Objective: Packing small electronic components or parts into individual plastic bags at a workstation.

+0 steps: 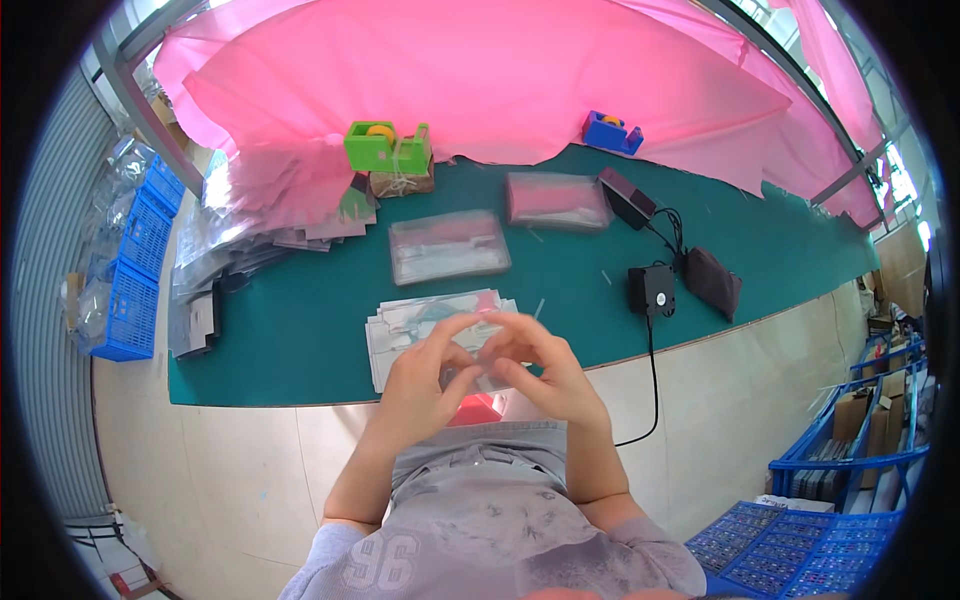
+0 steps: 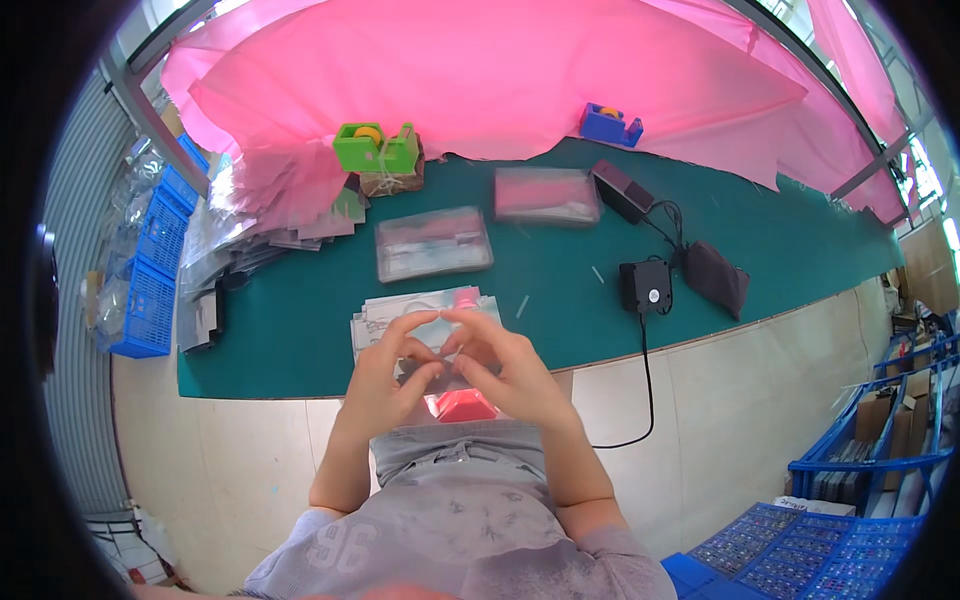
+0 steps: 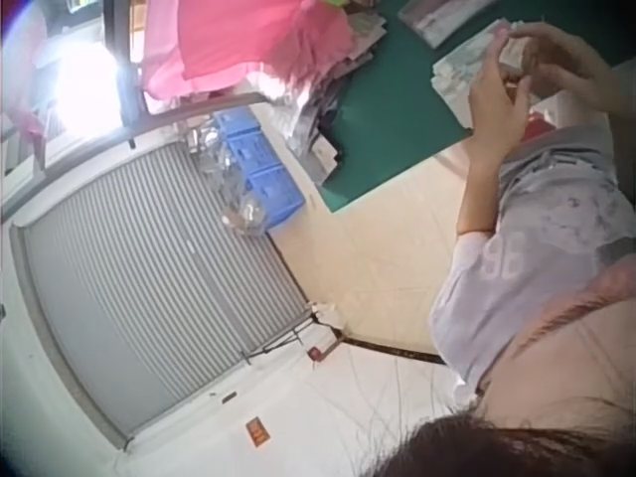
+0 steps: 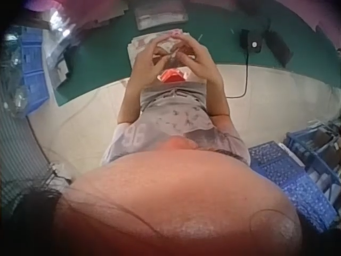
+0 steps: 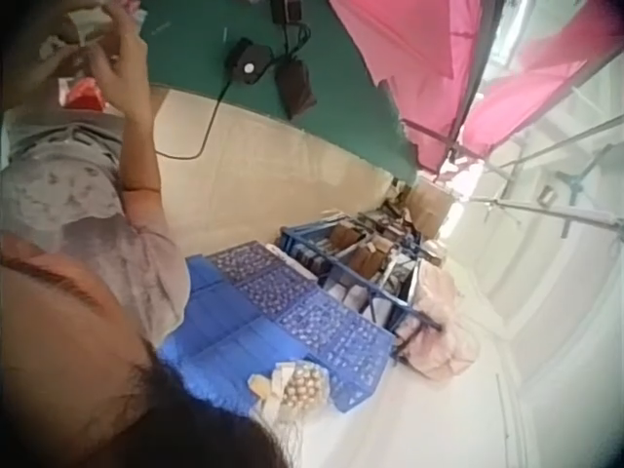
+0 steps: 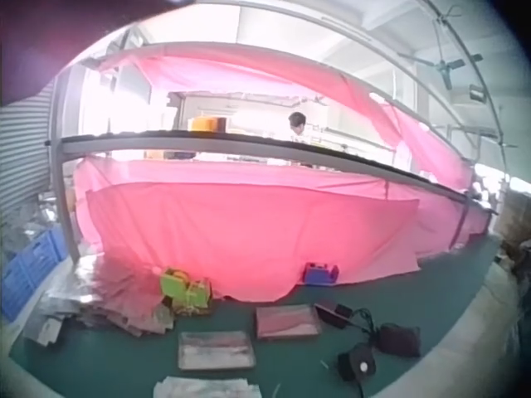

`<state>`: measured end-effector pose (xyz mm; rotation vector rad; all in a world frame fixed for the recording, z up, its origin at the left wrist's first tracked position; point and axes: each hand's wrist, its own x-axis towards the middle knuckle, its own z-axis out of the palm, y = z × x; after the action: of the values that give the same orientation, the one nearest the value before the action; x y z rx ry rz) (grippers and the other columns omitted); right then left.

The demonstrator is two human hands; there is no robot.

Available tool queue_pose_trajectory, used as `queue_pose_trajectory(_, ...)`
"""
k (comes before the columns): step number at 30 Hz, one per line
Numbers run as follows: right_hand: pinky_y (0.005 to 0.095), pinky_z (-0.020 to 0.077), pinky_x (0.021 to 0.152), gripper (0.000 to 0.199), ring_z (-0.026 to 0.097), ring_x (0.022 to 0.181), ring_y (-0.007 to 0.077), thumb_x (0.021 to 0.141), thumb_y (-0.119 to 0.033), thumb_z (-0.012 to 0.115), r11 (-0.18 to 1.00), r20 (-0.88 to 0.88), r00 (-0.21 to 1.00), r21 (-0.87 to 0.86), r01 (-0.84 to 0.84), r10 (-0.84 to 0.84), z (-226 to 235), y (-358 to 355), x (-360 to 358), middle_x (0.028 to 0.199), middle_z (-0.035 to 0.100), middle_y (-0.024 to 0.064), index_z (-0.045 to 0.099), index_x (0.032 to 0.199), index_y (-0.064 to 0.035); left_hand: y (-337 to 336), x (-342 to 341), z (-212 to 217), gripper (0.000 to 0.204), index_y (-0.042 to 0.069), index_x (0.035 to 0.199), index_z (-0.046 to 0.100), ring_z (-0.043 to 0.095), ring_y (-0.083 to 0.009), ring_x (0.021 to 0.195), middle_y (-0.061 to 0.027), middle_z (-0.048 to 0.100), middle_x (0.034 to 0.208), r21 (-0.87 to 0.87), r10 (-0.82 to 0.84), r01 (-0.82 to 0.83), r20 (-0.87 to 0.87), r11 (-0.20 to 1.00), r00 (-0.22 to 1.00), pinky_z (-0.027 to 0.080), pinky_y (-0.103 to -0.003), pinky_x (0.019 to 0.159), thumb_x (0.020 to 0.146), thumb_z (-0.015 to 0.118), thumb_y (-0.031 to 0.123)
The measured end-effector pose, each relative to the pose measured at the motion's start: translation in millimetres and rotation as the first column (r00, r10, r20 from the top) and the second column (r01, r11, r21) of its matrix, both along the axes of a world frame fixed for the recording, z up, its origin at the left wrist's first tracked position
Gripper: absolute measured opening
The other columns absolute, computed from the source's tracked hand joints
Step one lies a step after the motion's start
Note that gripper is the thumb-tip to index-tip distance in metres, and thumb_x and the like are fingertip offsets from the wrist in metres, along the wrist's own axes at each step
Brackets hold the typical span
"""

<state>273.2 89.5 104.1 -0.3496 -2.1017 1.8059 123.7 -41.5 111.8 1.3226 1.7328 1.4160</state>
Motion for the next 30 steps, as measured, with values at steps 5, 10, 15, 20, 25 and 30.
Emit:
queue_pose_trajectory(5, 0.0245, 0.0529, 0.080, 0.051, 0.060, 0.092, 0.0099, 0.090, 0.008, 0.056, 0.959, -0.209, 0.966, -0.268, 0.095, -0.154, -10, -8, -3, 0.108, 0.057, 0.0068, 0.044, 0.138, -0.0037, 11, 11, -13, 0.057, 0.007, 0.130, 0.056, 0.056, -0.0226, 0.071, -0.0082, 0.056, 0.081, 0.244, 0.189, -0.072, -0.498, 0.967, 0.846, 0.043, -0.035, 0.062, 0.076, 0.072, 0.005)
queue_pose_trajectory(10, 0.0262, 0.0533, 0.081, 0.044, 0.061, 0.093, 0.0129, 0.090, 0.008, 0.057, 0.995, -0.292, 0.952, -0.051, 0.081, -0.092, -12, -5, 1, 0.111, 0.057, 0.0094, 0.050, 0.132, -0.0019, 4, 15, -2, 0.053, 0.003, 0.130, 0.055, 0.060, -0.0298, 0.081, -0.0109, 0.059, 0.091, 0.047, 0.056, -0.040, -0.416, 0.998, 0.908, 0.046, -0.040, 0.067, 0.080, 0.070, 0.012)
queue_pose_trajectory(15, 0.0305, 0.0536, 0.080, 0.036, 0.064, 0.094, 0.0204, 0.088, 0.009, 0.059, 0.821, -0.299, 0.954, 0.537, 0.196, -0.032, -3, -1, 2, 0.116, 0.054, 0.0137, 0.057, 0.123, -0.0003, 5, 15, 5, 0.045, 0.003, 0.126, 0.059, 0.061, -0.0294, 0.079, -0.0111, 0.060, 0.090, 0.030, 0.045, -0.034, -0.499, 0.999, 0.865, 0.048, -0.040, 0.067, 0.083, 0.068, 0.015)
queue_pose_trajectory(20, 0.0305, 0.0505, 0.076, 0.019, 0.061, 0.087, 0.0213, 0.086, 0.008, 0.062, 0.795, -0.301, 0.938, 0.521, 0.311, -0.170, -4, -10, 1, 0.121, 0.047, 0.0157, 0.061, 0.103, 0.0007, 9, 17, 0, 0.031, 0.002, 0.113, 0.064, 0.060, -0.0293, 0.075, -0.0103, 0.061, 0.083, 0.091, 0.057, -0.012, -0.508, 0.996, 0.859, 0.047, -0.040, 0.065, 0.083, 0.066, 0.011)
queue_pose_trajectory(25, 0.0297, 0.0502, 0.075, 0.014, 0.060, 0.086, 0.0209, 0.087, 0.007, 0.061, 0.814, -0.241, 0.959, 0.519, 0.260, -0.152, -6, -9, 4, 0.120, 0.047, 0.0159, 0.061, 0.100, 0.0010, 8, 13, -8, 0.018, 0.002, 0.100, 0.066, 0.060, -0.0306, 0.071, -0.0106, 0.062, 0.077, 0.062, -0.008, 0.044, -0.491, 0.997, 0.871, 0.046, -0.040, 0.063, 0.083, 0.066, 0.009)
queue_pose_trajectory(30, 0.0300, 0.0511, 0.071, 0.010, 0.060, 0.083, 0.0212, 0.089, 0.005, 0.059, 0.832, -0.195, 0.964, 0.492, 0.258, -0.183, -3, -6, 7, 0.114, 0.050, 0.0160, 0.060, 0.098, 0.0015, 7, 11, 2, 0.020, 0.002, 0.102, 0.068, 0.060, -0.0281, 0.067, -0.0121, 0.064, 0.076, -0.057, -0.026, 0.010, -0.296, 0.998, 0.955, 0.047, -0.038, 0.063, 0.085, 0.068, 0.013)
